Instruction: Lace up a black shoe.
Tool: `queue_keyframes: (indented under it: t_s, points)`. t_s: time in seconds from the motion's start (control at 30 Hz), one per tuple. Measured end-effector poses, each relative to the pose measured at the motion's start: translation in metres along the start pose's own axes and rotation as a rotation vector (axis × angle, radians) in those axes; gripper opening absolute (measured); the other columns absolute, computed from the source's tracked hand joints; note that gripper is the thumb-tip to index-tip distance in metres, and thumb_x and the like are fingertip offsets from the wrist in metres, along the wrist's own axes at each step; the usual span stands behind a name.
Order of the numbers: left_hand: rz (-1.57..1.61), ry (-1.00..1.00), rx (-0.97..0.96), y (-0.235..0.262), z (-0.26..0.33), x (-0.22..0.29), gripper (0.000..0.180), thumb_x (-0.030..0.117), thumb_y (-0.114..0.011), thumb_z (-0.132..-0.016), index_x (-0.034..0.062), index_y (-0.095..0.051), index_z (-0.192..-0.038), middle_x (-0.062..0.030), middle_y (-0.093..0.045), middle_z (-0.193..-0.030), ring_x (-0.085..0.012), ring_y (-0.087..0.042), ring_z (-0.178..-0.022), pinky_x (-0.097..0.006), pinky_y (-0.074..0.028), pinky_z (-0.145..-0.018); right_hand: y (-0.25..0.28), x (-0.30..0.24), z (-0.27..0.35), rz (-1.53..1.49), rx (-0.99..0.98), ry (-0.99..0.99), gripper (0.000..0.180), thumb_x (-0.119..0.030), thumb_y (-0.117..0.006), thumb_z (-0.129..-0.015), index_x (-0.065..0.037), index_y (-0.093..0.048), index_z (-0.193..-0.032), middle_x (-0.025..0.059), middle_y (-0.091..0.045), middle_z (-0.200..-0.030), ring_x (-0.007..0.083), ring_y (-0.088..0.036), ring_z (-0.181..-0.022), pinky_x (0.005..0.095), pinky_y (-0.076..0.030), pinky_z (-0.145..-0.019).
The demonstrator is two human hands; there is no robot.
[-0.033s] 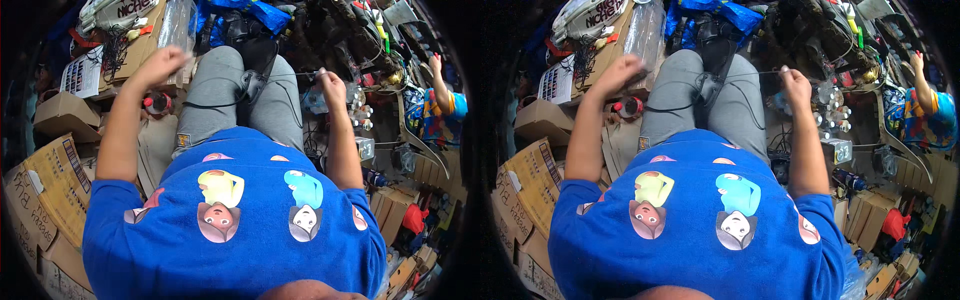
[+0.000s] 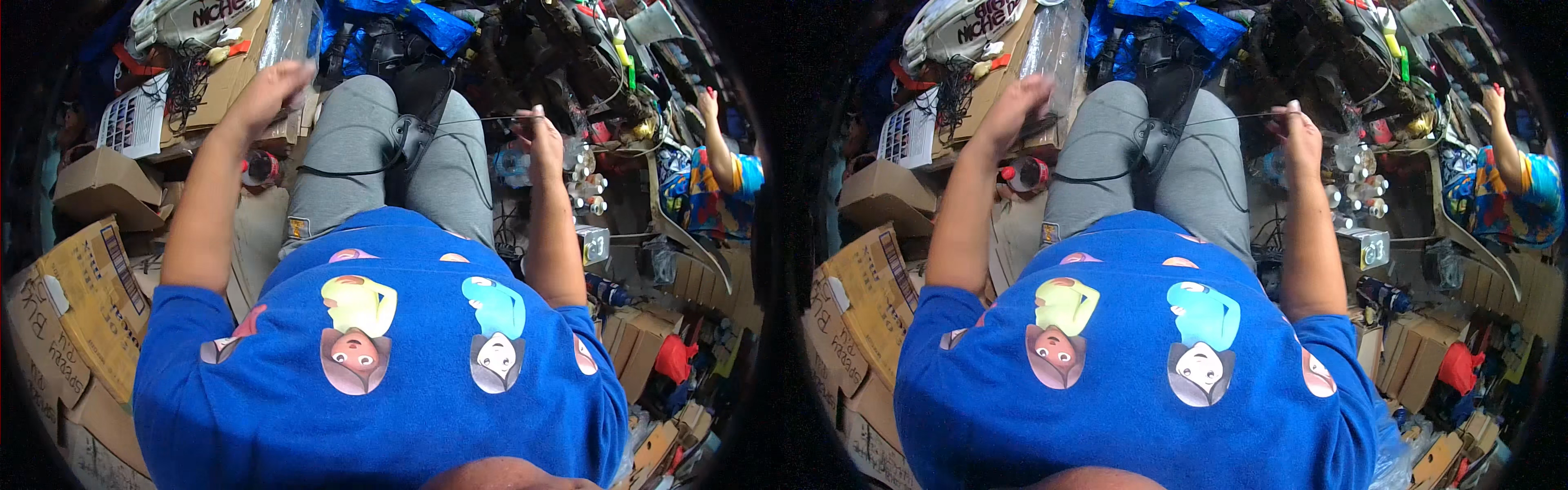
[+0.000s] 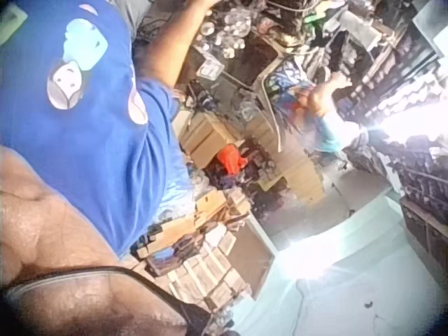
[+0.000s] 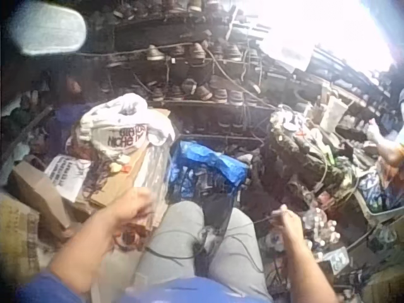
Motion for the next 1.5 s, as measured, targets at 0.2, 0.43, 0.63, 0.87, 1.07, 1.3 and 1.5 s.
queue_keyframes:
  t_s: [0.2, 0.43, 0.63, 0.87, 1.07, 1.3, 1.5]
  points:
    - [1.392, -0.091, -0.168, -0.057, -0.049, -0.004, 0.042, 0.033, -0.050, -0.095, 0.0112, -0.042, -0.060, -0.0067, -0.058, -0.076, -0.0253, -0.058, -0.090, -0.038, -0.044, -0.084, -0.032, 0.021, 0.000, -1.209, -0.231, -0.387, 0.048, -0.044, -0.036, -0.098, -0.007, -0.060, -0.079, 0.0092, -0.064, -0.087, 0.0239, -0.060, -0.086, 0.0447, -0.042, -0.094]
    - [1.077, 0.191, 0.112, -0.034, -0.056, -0.029, 0.043, 0.029, -0.051, -0.095, 0.0157, -0.033, -0.058, 0.0036, -0.027, -0.051, -0.0118, -0.028, -0.045, -0.029, -0.034, -0.059, -0.002, 0.026, 0.027, -0.806, -0.358, -0.256, 0.053, -0.043, -0.037, -0.099, -0.014, -0.033, -0.056, -0.0028, -0.027, -0.051, 0.0120, -0.024, -0.047, 0.0315, -0.037, -0.061]
    - [0.968, 0.141, 0.077, -0.023, -0.037, -0.046, 0.036, 0.029, -0.048, -0.097, 0.0108, -0.044, -0.066, 0.0010, -0.045, -0.055, -0.0123, -0.044, -0.051, -0.030, -0.040, -0.061, 0.035, 0.053, 0.028, -0.851, -0.431, -0.268, 0.045, -0.043, -0.045, -0.097, -0.012, -0.045, -0.064, 0.0018, -0.045, -0.060, 0.0158, -0.043, -0.058, 0.0333, -0.043, -0.070]
    - [-0.200, 0.038, 0.365, 0.037, 0.031, -0.043, 0.028, 0.023, -0.053, -0.095, 0.0000, -0.063, -0.105, -0.0110, -0.063, -0.101, -0.0165, -0.061, -0.091, -0.030, -0.047, -0.085, 0.114, 0.062, 0.025, 0.274, 0.019, -0.295, 0.052, -0.015, -0.065, -0.087, -0.004, -0.045, -0.134, 0.0074, -0.059, -0.114, 0.0148, -0.058, -0.096, 0.0279, -0.044, -0.085]
    - [-0.677, -0.744, 0.195, -0.092, 0.042, 0.013, 0.043, 0.030, -0.069, -0.079, 0.0052, -0.060, -0.113, -0.0130, -0.058, -0.110, -0.0310, -0.060, -0.097, -0.037, -0.048, -0.086, -0.020, -0.010, 0.002, 0.336, -0.442, 0.273, 0.051, -0.027, -0.069, -0.084, -0.006, -0.054, -0.127, 0.0060, -0.065, -0.095, 0.0138, -0.060, -0.088, 0.0278, -0.047, -0.077]
    - [-0.808, -0.540, -0.021, -0.138, 0.026, 0.018, 0.051, 0.038, -0.072, -0.073, 0.0046, -0.060, -0.110, -0.0119, -0.061, -0.098, -0.0322, -0.062, -0.089, -0.041, -0.050, -0.078, -0.092, -0.057, 0.032, 0.937, -0.293, 0.565, 0.046, -0.036, -0.072, -0.077, -0.002, -0.060, -0.106, 0.0162, -0.066, -0.091, 0.0294, -0.065, -0.086, 0.0380, -0.050, -0.076]
    - [-0.589, -0.900, 0.108, -0.123, -0.026, 0.033, 0.029, 0.019, -0.066, -0.079, 0.0066, -0.060, -0.105, -0.0131, -0.058, -0.112, -0.0318, -0.058, -0.102, -0.038, -0.047, -0.089, -0.089, -0.042, 0.059, 1.009, -0.427, 0.652, 0.034, -0.037, -0.068, -0.079, -0.003, -0.064, -0.080, 0.0166, -0.061, -0.077, 0.0336, -0.061, -0.072, 0.0435, -0.047, -0.069]
Point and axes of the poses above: each hand's wrist, its own z-axis away from the middle knuckle, its own y-axis out of the back of the hand, x = y × z, the point moved 4 cm from there along -z, towards the middle knuckle
